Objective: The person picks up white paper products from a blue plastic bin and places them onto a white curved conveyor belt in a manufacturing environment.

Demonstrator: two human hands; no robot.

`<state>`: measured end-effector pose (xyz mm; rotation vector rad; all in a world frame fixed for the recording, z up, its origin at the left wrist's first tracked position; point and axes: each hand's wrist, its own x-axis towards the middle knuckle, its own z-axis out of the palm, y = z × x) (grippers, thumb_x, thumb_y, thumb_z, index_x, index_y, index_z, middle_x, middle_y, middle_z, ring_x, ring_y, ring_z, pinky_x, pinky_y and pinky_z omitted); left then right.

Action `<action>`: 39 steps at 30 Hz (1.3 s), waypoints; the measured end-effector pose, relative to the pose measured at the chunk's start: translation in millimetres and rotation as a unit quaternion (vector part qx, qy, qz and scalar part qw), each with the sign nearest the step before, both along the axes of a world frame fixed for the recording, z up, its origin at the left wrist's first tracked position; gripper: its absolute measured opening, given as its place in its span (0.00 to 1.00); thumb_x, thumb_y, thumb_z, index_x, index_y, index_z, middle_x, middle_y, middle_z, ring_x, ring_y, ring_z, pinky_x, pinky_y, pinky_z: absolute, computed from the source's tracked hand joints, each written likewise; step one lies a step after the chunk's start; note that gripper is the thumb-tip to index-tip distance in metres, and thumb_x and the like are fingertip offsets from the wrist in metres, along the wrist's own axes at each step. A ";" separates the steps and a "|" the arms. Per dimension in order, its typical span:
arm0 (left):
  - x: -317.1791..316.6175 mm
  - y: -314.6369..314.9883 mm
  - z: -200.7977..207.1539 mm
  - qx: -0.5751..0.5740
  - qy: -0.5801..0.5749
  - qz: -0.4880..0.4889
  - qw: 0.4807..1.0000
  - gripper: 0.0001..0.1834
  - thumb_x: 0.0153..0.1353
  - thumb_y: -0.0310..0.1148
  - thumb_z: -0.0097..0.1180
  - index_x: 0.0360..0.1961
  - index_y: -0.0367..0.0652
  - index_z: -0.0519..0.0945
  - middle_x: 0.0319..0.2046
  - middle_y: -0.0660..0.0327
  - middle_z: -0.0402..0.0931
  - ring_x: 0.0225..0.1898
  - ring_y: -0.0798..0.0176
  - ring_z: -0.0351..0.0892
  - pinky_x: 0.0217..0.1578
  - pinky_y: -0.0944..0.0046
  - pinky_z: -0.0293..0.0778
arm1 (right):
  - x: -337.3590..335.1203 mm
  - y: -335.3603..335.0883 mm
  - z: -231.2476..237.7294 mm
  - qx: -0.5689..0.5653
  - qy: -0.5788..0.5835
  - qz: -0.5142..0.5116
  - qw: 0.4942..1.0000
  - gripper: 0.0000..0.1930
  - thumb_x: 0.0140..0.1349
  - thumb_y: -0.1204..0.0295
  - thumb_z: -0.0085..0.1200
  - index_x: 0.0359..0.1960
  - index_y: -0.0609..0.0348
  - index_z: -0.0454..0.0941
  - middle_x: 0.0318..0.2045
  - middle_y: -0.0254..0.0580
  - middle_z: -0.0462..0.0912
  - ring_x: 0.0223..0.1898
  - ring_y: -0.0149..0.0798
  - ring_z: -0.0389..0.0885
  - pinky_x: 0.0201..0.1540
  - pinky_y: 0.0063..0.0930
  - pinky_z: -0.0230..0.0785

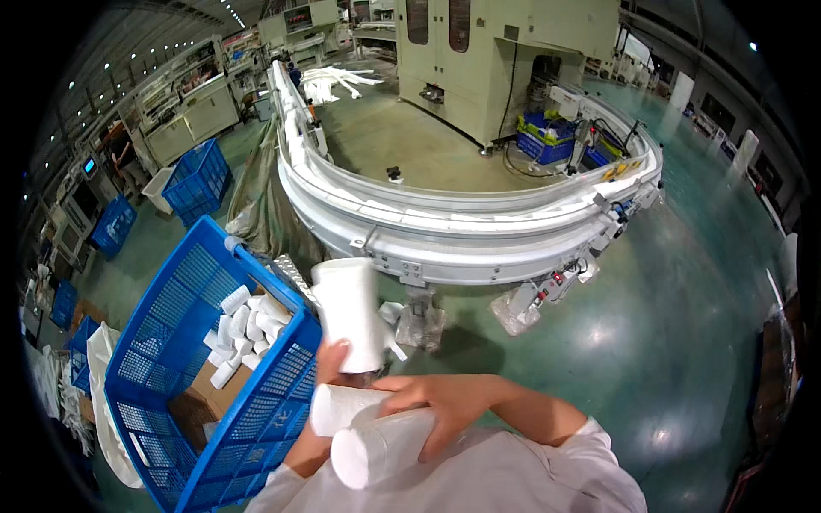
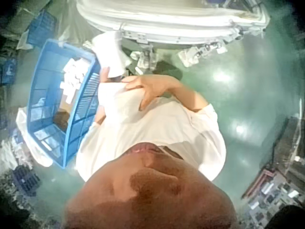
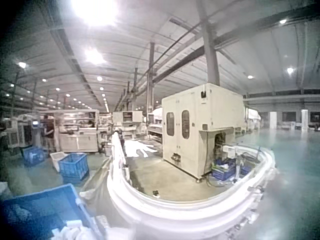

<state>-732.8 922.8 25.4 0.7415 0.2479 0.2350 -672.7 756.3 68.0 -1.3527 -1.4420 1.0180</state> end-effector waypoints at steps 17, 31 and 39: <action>130.7 -192.1 -21.6 -0.033 0.017 -0.374 0.927 0.33 0.47 0.41 0.57 0.54 0.40 0.63 0.45 0.57 0.71 0.44 0.59 0.73 0.43 0.59 0.71 | 30.9 -243.2 -102.0 0.031 0.316 -0.335 0.887 0.40 0.32 0.69 0.68 0.53 0.62 0.67 0.48 0.36 0.71 0.51 0.33 0.65 0.53 0.28 0.56; 288.3 -433.6 -29.6 -0.056 0.006 -0.653 0.755 0.41 0.43 0.44 0.62 0.57 0.38 0.60 0.50 0.58 0.66 0.51 0.64 0.68 0.51 0.63 0.65 | 61.9 -443.4 -104.9 0.083 0.434 -0.561 0.700 0.37 0.34 0.62 0.66 0.49 0.66 0.69 0.49 0.43 0.71 0.50 0.36 0.69 0.53 0.28 0.59; 329.4 -586.7 -20.3 0.062 -0.056 -0.659 0.747 0.45 0.39 0.46 0.63 0.58 0.37 0.60 0.50 0.59 0.67 0.50 0.66 0.67 0.51 0.66 0.63 | 72.2 -590.1 -114.8 0.008 0.270 -0.688 0.674 0.39 0.34 0.64 0.66 0.52 0.64 0.66 0.49 0.43 0.72 0.52 0.38 0.68 0.54 0.29 0.59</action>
